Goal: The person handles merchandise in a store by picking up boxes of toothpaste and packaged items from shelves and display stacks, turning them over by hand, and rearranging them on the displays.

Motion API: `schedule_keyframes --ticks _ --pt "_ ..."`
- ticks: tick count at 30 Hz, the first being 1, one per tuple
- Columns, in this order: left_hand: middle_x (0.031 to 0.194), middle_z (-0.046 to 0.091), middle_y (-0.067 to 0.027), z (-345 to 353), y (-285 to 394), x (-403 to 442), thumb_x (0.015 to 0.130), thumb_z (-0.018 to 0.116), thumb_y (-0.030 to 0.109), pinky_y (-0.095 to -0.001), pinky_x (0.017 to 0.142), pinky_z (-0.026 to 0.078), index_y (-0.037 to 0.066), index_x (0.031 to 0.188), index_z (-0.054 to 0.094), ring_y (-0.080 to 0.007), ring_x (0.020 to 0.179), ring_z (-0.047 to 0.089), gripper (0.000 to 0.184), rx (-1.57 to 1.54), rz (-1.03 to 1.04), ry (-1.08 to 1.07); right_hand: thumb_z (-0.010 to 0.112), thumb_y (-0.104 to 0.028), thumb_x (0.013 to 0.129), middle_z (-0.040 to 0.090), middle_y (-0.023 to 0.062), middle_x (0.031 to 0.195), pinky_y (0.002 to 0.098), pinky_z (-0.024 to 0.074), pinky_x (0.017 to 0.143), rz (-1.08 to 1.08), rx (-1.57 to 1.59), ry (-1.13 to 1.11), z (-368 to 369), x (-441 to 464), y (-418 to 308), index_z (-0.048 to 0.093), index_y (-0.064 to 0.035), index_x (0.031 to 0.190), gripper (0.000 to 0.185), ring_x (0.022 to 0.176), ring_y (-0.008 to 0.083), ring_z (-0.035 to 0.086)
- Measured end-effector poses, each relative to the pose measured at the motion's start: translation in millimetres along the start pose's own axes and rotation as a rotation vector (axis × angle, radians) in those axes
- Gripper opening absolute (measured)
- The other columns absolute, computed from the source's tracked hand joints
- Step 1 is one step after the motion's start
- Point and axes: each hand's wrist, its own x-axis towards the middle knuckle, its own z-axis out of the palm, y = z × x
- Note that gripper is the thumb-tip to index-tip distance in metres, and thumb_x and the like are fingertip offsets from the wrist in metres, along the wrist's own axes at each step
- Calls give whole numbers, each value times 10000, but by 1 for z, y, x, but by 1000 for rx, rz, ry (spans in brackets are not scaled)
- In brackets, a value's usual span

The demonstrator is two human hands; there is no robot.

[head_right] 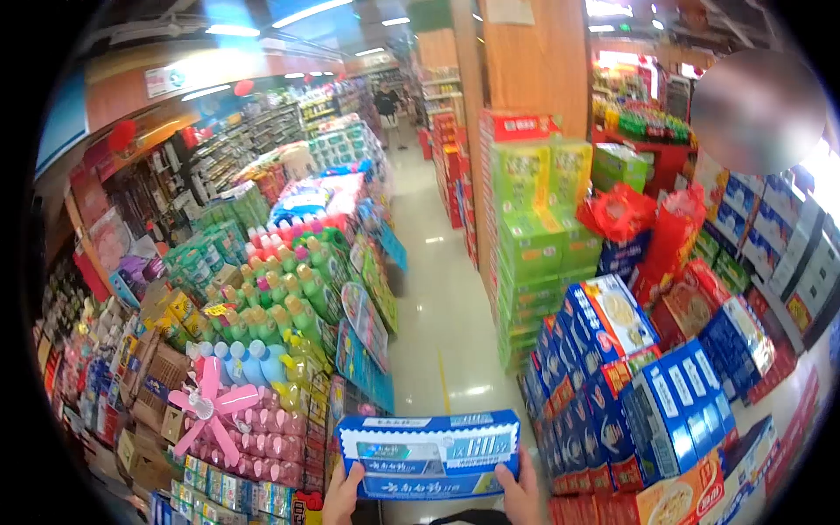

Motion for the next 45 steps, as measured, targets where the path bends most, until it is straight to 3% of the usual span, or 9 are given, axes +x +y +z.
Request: schedule_keyframes --ticks 14,17,26,28,31,33,36,43,45 --pt "1237 483 -59 55 -55 73 941 535 324 -322 904 405 32 1346 359 -177 1060 480 530 86 -17 -238 758 -69 715 512 112 1230 318 365 990 -366 105 241 -75 22 7 365 19 1334 739 1141 189 483" --pt "1257 472 -68 80 -61 92 753 722 494 -349 923 404 38 1349 342 -213 1100 485 840 -35 4 -309 800 -140 685 486 118 1254 321 352 1001 -388 24 307 -95 19 2 336 14 1351 826 1158 198 468" --pt "1196 495 -95 162 -61 128 562 797 573 -328 903 412 -3 1305 349 -203 1036 496 1042 186 12 -507 817 -125 673 444 119 1227 325 355 976 -563 -200 480 -136 -3 2 329 -15 1344 838 1136 210 454" --pt "1194 497 -110 182 -53 124 597 788 568 -336 900 417 -6 1307 347 -206 1029 497 1014 97 3 -575 800 -92 673 420 127 1252 338 333 994 -655 -159 565 -134 -15 -10 277 -10 1346 857 1142 217 441" --pt "1215 473 -96 223 -21 129 789 679 219 -322 927 395 -11 1365 285 -191 1066 479 736 346 13 -720 695 -78 746 395 142 1272 345 317 1008 -624 -57 697 -137 -28 -48 216 -16 1354 777 1154 219 425" --pt "1292 411 -129 267 1 137 774 722 374 -344 948 384 -21 1410 172 -201 1141 438 929 278 80 -853 623 -119 809 374 157 1297 355 313 1019 -654 -9 791 -141 -32 -60 185 -26 1379 725 1190 223 403" --pt "1334 348 -175 344 39 140 766 714 299 -359 979 359 34 1416 96 -243 1183 406 936 171 207 -1022 623 -107 808 349 163 1330 365 314 1030 -709 -58 815 -151 -36 -75 142 -34 1408 773 1217 228 386" --pt "1131 525 -139 499 69 148 897 606 335 -270 861 430 3 1239 431 -192 1022 520 508 231 162 -1157 682 -13 763 325 203 1373 387 306 1055 -638 -333 1037 -189 -23 -85 106 -16 1446 893 1273 278 359" --pt "1007 625 -180 516 42 156 863 635 371 -301 840 452 -34 1151 516 -220 960 590 511 465 634 -1073 689 -62 774 325 234 1381 372 288 1059 -448 -692 1236 -198 -13 -76 168 10 1427 839 1266 309 361"
